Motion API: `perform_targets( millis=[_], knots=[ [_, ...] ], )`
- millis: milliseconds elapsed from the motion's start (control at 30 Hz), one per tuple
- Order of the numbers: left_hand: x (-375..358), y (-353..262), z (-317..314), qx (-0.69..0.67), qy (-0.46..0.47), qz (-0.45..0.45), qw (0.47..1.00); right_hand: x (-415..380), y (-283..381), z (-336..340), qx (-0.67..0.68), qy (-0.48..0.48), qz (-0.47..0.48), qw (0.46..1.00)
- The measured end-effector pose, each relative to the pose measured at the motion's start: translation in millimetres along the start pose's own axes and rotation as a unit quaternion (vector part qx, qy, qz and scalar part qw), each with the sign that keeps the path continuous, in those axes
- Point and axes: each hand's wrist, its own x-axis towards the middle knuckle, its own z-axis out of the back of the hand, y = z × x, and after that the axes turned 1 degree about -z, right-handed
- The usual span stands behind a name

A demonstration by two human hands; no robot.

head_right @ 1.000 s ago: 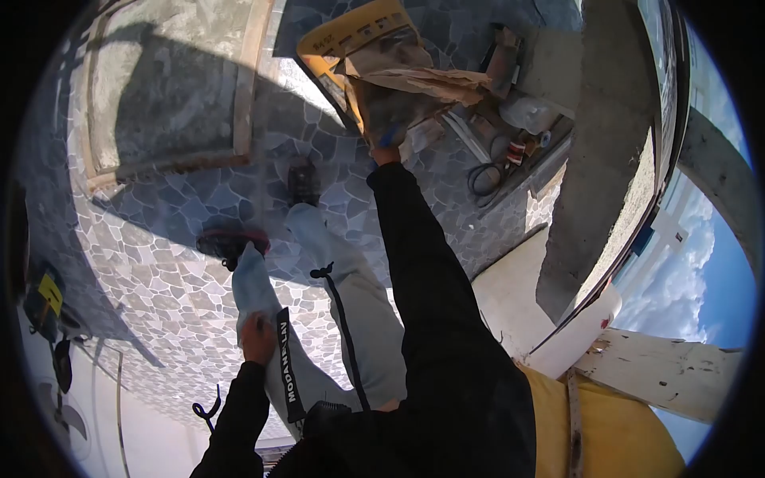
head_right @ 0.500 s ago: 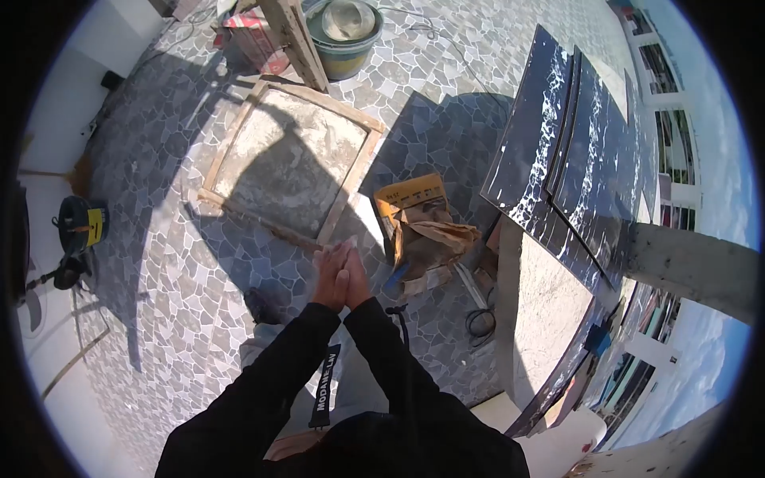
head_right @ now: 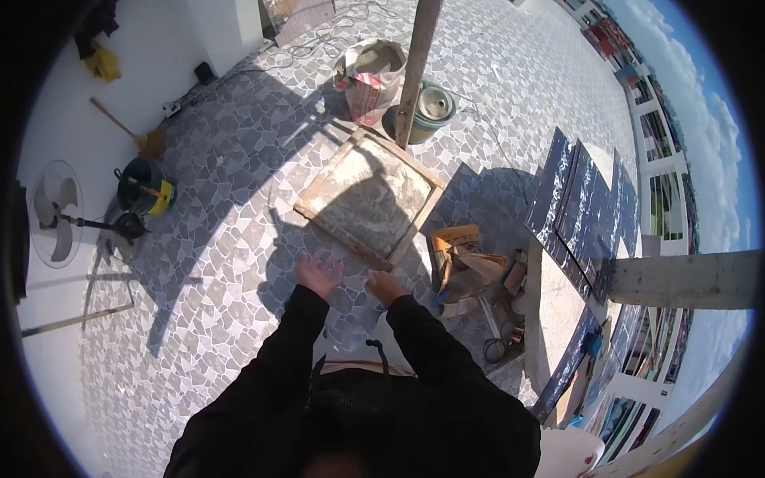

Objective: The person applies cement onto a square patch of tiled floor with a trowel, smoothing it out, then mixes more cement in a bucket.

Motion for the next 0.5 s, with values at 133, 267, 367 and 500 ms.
perform_targets(
  millis=[133, 267, 367, 500],
  knots=[
    [-52.2, -182.2, 3.4, 0.335, 0.017, -0.180, 0.925, -50.1, -119.3, -40.5, -0.315, 0.043, -0.017, 0.948],
    [-81.5, -235.4, -184.6, 0.586, 0.268, -0.300, 0.703, -111.8, -128.0, -16.5, -0.017, -0.039, -0.418, 0.907],
    [-108.9, -215.2, -337.1, 0.651, 0.326, -0.389, 0.564, -36.2, -88.2, 41.0, 0.016, -0.091, -0.328, 0.940],
    [-67.5, -236.6, -457.8, 0.733, 0.270, -0.454, 0.428, 93.1, -9.7, 49.5, 0.084, -0.052, -0.247, 0.964]
  ],
)
